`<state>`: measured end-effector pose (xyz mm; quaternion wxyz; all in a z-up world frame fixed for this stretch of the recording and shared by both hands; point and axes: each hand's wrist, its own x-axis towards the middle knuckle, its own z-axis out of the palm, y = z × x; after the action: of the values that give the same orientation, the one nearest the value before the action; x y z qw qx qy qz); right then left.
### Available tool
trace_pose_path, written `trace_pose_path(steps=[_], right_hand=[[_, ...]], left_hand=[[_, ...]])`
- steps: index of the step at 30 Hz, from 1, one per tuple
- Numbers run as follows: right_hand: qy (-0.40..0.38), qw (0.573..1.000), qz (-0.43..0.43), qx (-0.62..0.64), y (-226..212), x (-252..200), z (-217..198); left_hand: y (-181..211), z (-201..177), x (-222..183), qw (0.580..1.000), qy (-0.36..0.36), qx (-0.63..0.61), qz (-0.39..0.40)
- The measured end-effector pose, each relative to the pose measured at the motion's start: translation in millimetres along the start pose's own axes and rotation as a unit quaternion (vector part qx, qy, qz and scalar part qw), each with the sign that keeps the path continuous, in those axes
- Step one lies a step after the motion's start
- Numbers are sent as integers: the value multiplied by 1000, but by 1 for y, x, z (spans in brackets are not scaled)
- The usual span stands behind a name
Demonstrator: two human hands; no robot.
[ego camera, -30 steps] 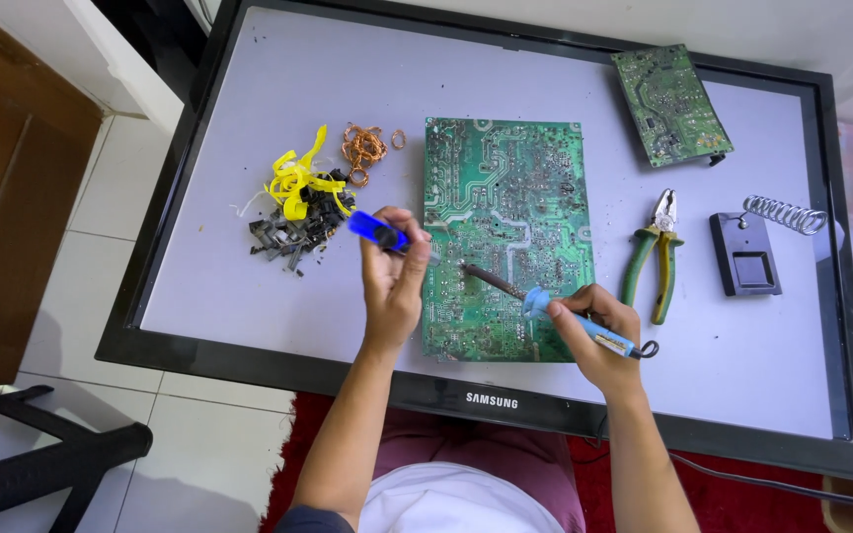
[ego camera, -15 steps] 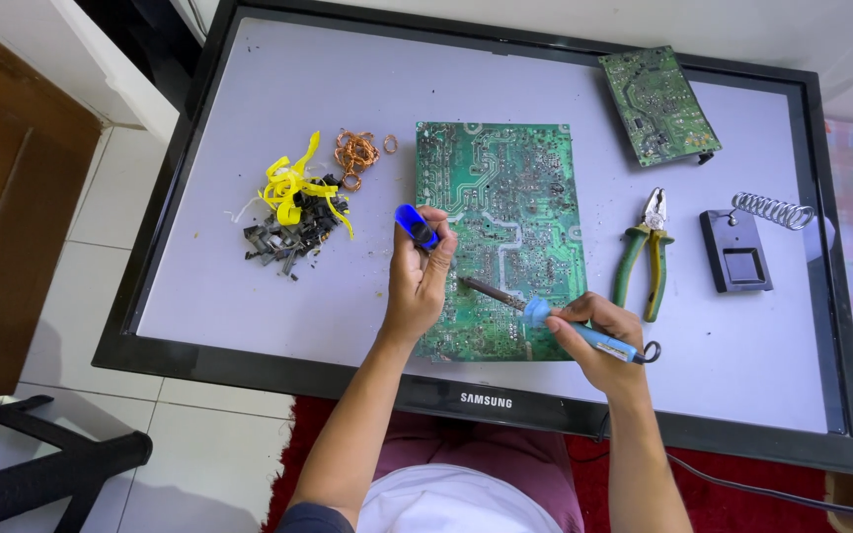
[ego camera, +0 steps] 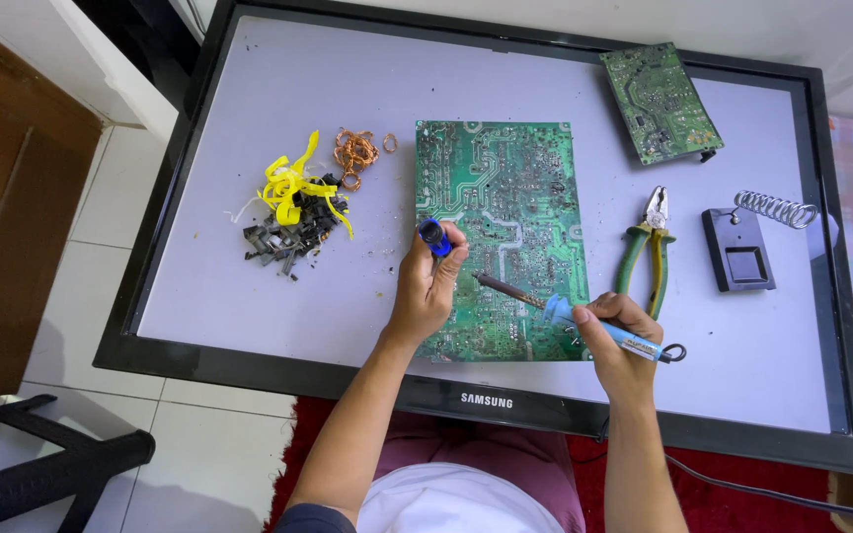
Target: Desoldering electronic components from a printed circuit board using a soldering iron and a desoldering pump.
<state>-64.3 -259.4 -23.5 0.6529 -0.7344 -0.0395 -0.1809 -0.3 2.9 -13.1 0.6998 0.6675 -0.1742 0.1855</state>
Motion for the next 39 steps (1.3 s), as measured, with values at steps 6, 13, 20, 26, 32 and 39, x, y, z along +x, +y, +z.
trace_pose_path(steps=[6,13,20,26,32,39], right_hand=[[63,997,34,-18,13,-1,-3],[116,987,88,70,24,6,9],[107,988,86,65,23,9,21],[99,991,79,47,17,9,9],[106,991,74,32,35,9,13],[111,991,68,35,33,12,11]], left_hand=[[1,-12,-3,997,74,-15,-29],[-8,-47,-1,986,157,-34,-36],[-42,-47,-7,985,127,-115,-35],[-35,-43,-1,991,86,-90,-46],[-31,-41,1,996,36,-51,-57],[-20,-46,11,1000,4,-27,-14]])
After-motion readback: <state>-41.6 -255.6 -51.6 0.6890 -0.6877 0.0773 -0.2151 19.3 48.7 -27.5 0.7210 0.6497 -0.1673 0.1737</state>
